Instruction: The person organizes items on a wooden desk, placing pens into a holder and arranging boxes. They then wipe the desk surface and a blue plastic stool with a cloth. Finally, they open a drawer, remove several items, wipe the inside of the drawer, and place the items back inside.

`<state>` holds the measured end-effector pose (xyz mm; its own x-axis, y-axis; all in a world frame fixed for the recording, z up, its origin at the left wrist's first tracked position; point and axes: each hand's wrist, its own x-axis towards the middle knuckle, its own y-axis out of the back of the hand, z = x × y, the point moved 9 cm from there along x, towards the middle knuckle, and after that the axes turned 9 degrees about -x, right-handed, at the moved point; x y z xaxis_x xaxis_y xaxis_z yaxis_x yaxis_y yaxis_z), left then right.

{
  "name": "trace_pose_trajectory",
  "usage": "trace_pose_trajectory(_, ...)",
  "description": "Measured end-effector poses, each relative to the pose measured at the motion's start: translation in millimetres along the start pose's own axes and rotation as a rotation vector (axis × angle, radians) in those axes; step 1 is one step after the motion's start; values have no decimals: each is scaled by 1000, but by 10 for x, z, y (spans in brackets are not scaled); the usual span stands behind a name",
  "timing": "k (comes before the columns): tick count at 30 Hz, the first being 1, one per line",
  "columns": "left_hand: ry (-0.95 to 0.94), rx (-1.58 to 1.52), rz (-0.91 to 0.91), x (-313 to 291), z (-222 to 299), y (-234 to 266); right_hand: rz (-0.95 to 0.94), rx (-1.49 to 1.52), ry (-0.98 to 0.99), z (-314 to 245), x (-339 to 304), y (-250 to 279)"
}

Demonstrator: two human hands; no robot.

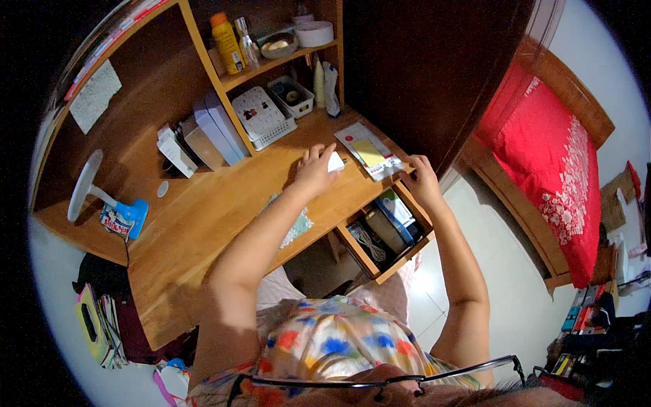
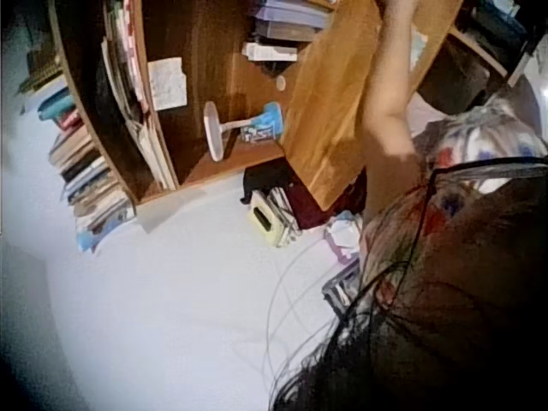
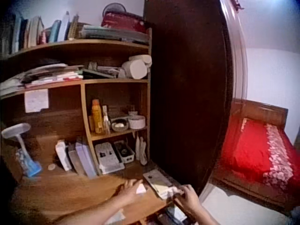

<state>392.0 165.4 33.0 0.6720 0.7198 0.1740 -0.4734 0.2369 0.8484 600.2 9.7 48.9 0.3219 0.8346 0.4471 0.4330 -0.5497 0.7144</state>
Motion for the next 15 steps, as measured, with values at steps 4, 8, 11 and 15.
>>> trace_pose_trajectory(4,-218,57,97,-222,664,247,-132,-7,-117,181,-338,30)
trace_pose_trajectory(8,-478,-33,48,-583,1366,131,-247,-100,-106,182,-634,-147)
trace_pose_trajectory(11,-517,-122,-96,-793,1543,-258,-304,-315,-44,233,-790,-375)
trace_pose_trajectory(15,-496,-98,-250,-1008,1359,-883,-366,-649,-59,79,-850,-547)
